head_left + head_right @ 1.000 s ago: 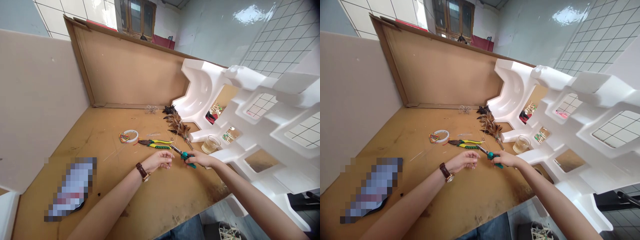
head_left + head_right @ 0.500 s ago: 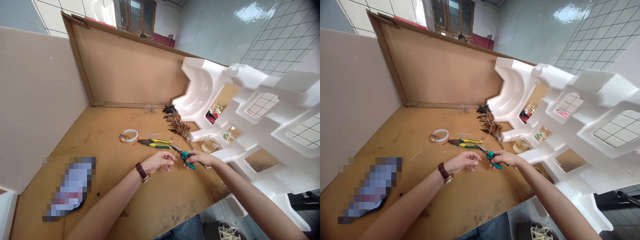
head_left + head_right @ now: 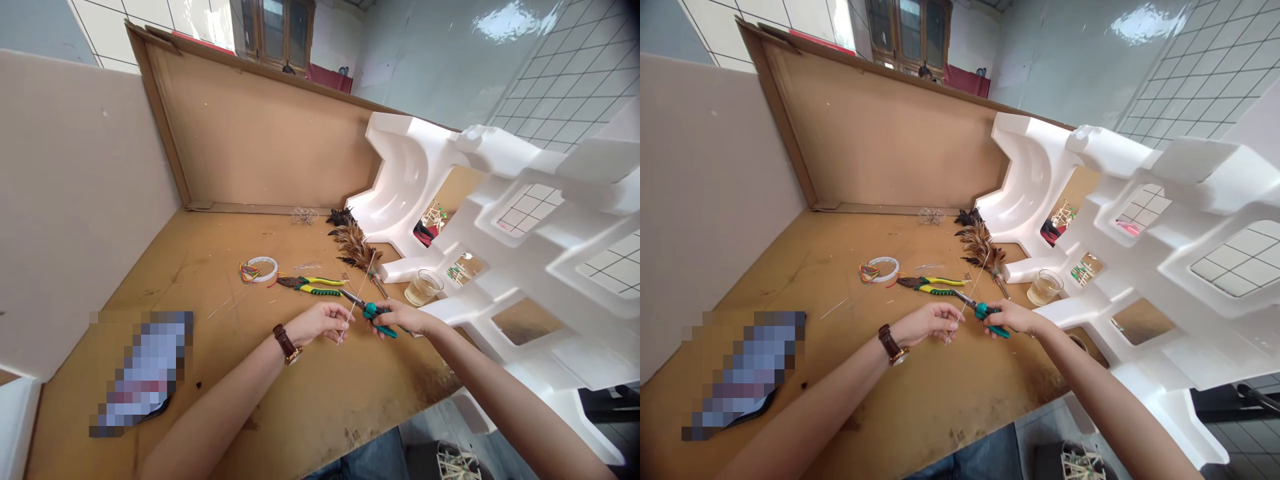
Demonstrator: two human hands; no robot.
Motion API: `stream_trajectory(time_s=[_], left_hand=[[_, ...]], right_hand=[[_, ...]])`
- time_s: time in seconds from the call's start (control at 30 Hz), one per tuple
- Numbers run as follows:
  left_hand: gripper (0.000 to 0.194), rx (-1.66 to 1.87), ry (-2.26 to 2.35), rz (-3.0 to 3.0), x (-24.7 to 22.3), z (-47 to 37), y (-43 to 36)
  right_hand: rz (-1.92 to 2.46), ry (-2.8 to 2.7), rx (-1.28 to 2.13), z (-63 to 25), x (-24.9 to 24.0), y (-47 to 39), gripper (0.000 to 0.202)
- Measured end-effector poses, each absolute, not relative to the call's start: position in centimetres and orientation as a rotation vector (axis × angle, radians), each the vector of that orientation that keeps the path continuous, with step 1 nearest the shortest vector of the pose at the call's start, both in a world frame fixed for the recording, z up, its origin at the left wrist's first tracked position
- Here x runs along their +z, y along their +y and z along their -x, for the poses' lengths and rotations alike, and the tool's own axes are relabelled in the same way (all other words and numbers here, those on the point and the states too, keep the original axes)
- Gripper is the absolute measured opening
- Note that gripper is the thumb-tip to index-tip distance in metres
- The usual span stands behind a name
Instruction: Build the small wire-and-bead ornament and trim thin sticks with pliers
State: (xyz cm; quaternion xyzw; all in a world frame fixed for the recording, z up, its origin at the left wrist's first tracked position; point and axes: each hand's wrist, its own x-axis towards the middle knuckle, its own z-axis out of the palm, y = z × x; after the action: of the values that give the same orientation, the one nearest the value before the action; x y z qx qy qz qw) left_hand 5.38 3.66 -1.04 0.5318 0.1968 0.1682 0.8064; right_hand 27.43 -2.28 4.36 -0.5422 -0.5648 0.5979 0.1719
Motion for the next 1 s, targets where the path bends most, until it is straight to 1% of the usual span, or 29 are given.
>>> stream_trajectory(time_s=[0.13, 0.23, 0.4, 0.63, 0.83, 1.0], left_hand=[[0.034, 0.357, 0.427, -1.142, -1.2, -5.3, 3.7], [0.035, 0.356, 0.429, -1.145, -1.4, -5.3, 3.7], [0.035, 0.347, 0.431, -1.150, -1.4, -5.4, 3.7], [0.031, 0.345, 0.423, -1.162, -1.6, -5.3, 3.8], [0.032, 0.333, 0.421, -1.143, -1.9, -5.4, 3.9], [0.032, 0.332, 0.408, -1.141, -2.0, -5.4, 3.9]], right_hand=[[1.603, -1.696, 1.556, -27.3, 3.6, -2.2, 0.017], [1.631, -1.737, 1.473, -27.2, 3.3, -2.2, 0.017], [1.608, -1.700, 1.569, -27.2, 3.1, -2.3, 0.018], [1.618, -1.729, 1.486, -27.1, 2.8, -2.3, 0.017], [1.596, -1.680, 1.566, -26.8, 3.0, -2.3, 0.017], [1.617, -1.678, 1.566, -27.1, 2.8, -2.3, 0.018]])
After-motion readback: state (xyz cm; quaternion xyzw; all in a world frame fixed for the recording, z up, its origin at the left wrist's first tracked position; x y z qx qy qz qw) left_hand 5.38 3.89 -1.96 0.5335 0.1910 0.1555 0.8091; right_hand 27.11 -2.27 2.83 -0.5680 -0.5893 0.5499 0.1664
